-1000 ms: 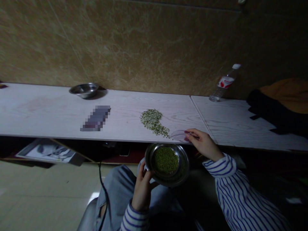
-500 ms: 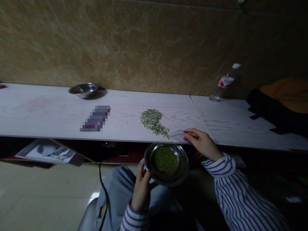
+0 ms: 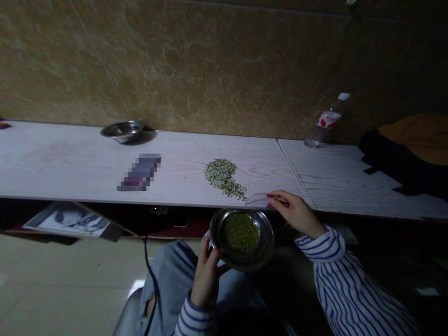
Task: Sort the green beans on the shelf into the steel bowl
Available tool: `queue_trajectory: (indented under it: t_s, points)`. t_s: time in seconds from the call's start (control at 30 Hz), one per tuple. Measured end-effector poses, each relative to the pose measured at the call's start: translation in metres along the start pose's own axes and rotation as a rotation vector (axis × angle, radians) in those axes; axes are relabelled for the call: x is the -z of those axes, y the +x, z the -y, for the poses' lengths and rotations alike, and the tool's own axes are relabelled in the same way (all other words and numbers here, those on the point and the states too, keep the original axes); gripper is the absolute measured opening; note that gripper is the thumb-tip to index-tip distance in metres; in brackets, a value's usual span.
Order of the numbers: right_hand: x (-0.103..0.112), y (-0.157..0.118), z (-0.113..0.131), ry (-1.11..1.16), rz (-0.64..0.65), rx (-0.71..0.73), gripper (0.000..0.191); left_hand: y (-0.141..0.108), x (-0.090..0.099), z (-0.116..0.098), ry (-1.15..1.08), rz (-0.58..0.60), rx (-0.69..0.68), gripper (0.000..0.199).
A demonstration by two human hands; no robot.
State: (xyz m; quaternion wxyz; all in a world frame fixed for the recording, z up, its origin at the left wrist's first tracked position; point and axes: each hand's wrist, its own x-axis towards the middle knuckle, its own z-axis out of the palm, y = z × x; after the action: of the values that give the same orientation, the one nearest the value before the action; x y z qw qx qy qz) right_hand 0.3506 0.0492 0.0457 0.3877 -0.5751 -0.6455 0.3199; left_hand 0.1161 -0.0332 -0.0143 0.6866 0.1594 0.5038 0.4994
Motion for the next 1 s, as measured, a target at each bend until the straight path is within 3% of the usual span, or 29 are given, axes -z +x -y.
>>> queue_trajectory:
  t_s: [0.17, 0.4, 0.7, 1.0]
  points:
    - [-0.0001, -0.0001, -0.0017, 0.007, -0.066, -0.006, 0.024, 0.0032, 0.0026, 0.0031, -0.011, -0.005, -0.011, 0.057]
    - [-0.008, 0.0006, -0.0013, 0.002, -0.062, -0.005, 0.023, -0.0003, -0.0009, -0.0018, 0.0, -0.006, 0.012, 0.059]
    - [0.0016, 0.0025, 0.0021, -0.038, -0.122, -0.024, 0.024, 0.0006, 0.0009, -0.0001, 0.007, -0.002, 0.009, 0.057]
    - [-0.0027, 0.0058, 0.0037, -0.062, -0.107, -0.022, 0.024, -0.0019, -0.0021, -0.0045, -0.001, 0.003, 0.012, 0.057]
